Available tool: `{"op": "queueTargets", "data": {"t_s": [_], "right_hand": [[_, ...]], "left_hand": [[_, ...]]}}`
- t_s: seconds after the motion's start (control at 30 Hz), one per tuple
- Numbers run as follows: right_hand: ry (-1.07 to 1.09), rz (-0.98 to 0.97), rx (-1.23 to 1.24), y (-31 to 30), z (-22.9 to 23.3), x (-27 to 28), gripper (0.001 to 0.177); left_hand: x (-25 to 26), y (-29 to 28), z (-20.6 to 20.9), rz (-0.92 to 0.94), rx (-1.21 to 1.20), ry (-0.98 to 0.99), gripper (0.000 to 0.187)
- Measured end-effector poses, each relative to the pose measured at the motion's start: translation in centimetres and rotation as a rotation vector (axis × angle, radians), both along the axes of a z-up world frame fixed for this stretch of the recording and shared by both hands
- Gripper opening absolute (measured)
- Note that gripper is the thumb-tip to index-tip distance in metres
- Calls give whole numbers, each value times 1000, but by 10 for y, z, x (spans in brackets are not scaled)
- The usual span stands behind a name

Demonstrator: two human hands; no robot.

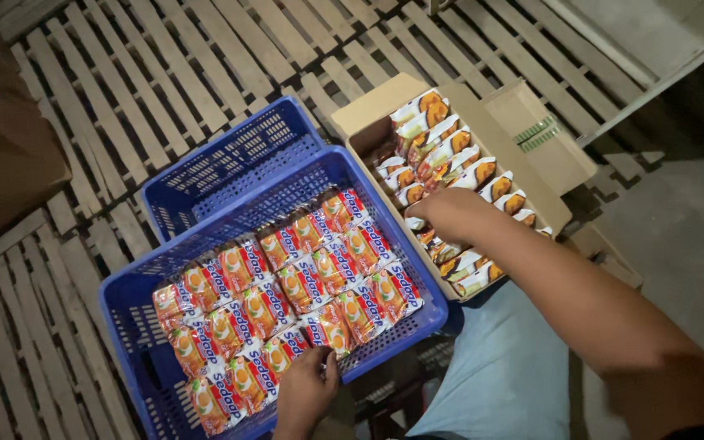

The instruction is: The person transfers individually wrapped snack packets from a blue plastic basket into a cardboard box. They place the packets one by one into the box, arranging them in rows until the box is full.

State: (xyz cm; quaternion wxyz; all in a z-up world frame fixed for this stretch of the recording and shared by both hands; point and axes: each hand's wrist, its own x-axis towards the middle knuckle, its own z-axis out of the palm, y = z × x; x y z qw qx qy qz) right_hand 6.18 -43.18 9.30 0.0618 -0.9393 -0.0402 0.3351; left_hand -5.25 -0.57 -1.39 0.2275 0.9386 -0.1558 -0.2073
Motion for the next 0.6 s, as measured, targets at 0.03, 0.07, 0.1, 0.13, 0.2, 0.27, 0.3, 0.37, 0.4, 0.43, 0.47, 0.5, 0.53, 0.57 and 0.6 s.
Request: {"op": "queueTargets", "data": {"t_s": [0.03, 0.07, 0.1, 0.13, 0.2, 0.27, 0.3, 0.37, 0.4, 0.43, 0.47, 0.5, 0.53, 0.57, 0.6], "right_hand": [[0, 6, 1, 0, -1, 1, 76], [-3, 8, -6, 1, -2, 2, 75], [-2, 8, -13, 1, -3, 0, 74], [1, 11, -13, 3, -3, -1, 74], [-27, 88, -24, 3, 0, -2, 63], [-23, 132, -39, 0, -9, -6, 73], [-16, 186, -51, -1, -14, -7, 89], [-32, 60, -19, 3, 10, -22, 88], [-49, -68, 16, 6, 23, -30, 87], [-49, -64, 13, 11, 22, -44, 87], [-253, -165, 81, 16, 21, -57, 71], [-459, -265, 150, 20, 21, -71, 61], [-461, -260, 147, 27, 11, -83, 61], [-754, -156, 251, 37, -1, -95, 49], [-1046, -47, 355, 46, -13, -107, 38]], "left_hand": [[1, -1, 2, 6, 1, 0, 33], [2, -2, 4, 15, -7, 4, 31], [1, -3, 6, 22, -15, 12, 30], [-1, -3, 10, 26, -15, 15, 30], [2, -7, 17, 26, 27, 58, 35], [1, -7, 15, 26, 30, 57, 35], [0, -7, 15, 36, 36, 58, 35], [-1, -4, 7, 14, 24, 19, 35], [-2, -3, 4, -9, 15, -19, 36], [-3, -4, 6, -6, 12, -19, 36], [-3, -4, 8, 3, 26, 3, 33], [-3, -5, 10, 12, 39, 24, 30], [-3, -6, 8, 16, 35, 23, 30], [-4, -5, 6, 27, 24, -20, 30], [-6, -4, 4, 39, 13, -63, 30]]}}
